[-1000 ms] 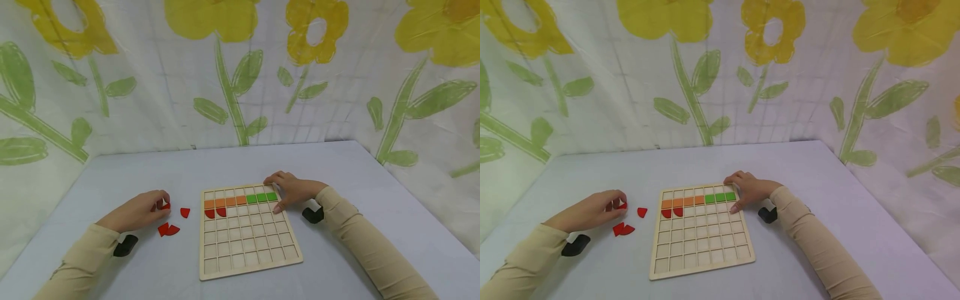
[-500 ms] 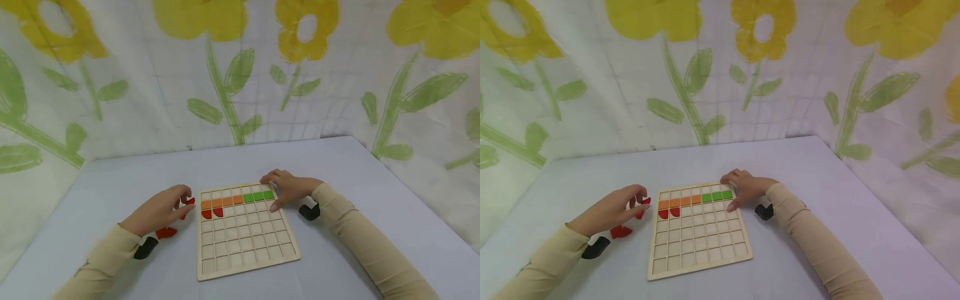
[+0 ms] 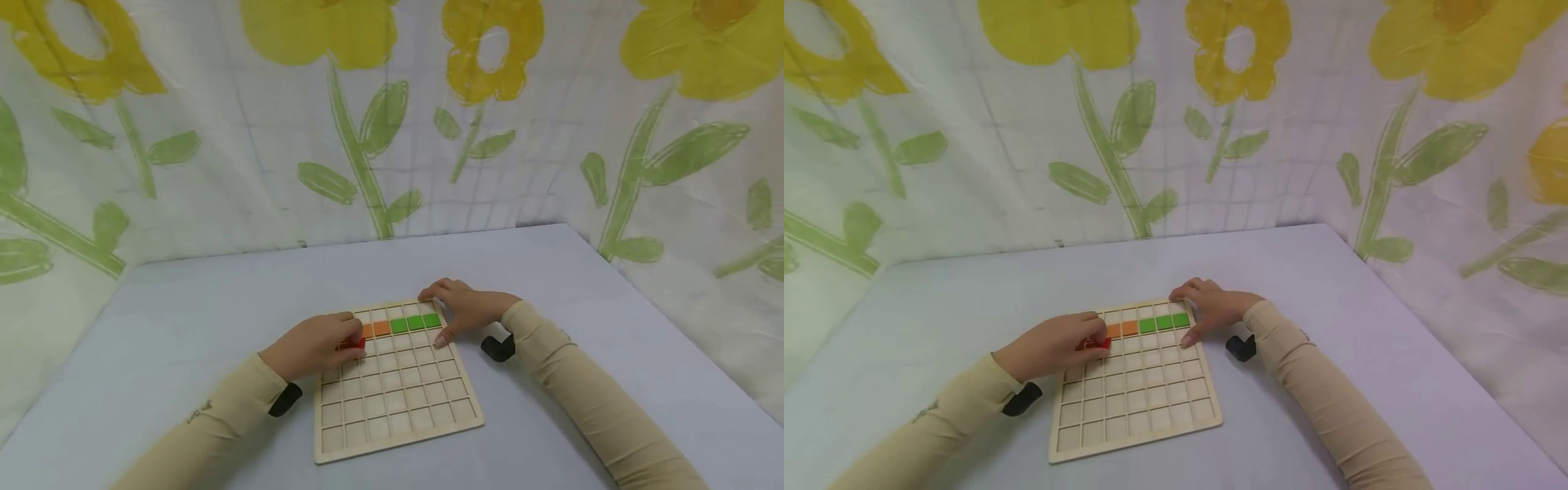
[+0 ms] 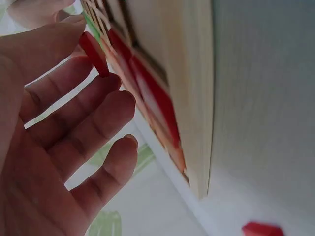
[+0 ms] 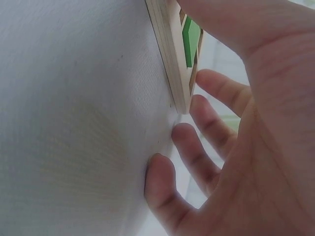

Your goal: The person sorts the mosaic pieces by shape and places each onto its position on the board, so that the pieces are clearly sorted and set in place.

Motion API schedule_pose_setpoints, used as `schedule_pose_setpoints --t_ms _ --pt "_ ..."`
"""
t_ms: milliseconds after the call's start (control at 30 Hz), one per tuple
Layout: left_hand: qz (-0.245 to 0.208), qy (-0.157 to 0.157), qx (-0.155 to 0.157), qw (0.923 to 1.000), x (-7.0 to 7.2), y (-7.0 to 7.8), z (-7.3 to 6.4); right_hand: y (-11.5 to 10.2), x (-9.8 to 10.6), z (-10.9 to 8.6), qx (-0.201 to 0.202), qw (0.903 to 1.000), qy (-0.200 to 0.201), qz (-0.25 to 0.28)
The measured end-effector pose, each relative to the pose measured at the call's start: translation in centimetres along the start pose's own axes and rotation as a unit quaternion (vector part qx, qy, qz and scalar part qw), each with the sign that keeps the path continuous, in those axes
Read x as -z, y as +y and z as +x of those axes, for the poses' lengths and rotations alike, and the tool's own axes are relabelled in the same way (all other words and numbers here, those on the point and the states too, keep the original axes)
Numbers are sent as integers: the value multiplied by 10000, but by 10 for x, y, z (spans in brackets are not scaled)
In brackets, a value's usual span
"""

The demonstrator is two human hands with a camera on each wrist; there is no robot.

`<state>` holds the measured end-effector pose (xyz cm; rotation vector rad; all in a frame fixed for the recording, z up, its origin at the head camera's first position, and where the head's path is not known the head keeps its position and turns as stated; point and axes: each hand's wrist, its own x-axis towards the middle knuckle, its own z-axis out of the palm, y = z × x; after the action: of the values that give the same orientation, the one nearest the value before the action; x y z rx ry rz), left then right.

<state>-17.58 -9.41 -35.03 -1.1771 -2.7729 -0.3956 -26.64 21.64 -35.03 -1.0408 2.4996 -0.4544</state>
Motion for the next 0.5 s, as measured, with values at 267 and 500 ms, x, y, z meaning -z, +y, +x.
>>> schedule_pose_setpoints --t_ms 267,500 --pt "75 -30 -95 9999 -9 5 8 1 -1 2 -60 10000 14 -54" --pt "5 -91 27 10000 -11 4 10 0 -1 2 -92 10000 -2 -27"
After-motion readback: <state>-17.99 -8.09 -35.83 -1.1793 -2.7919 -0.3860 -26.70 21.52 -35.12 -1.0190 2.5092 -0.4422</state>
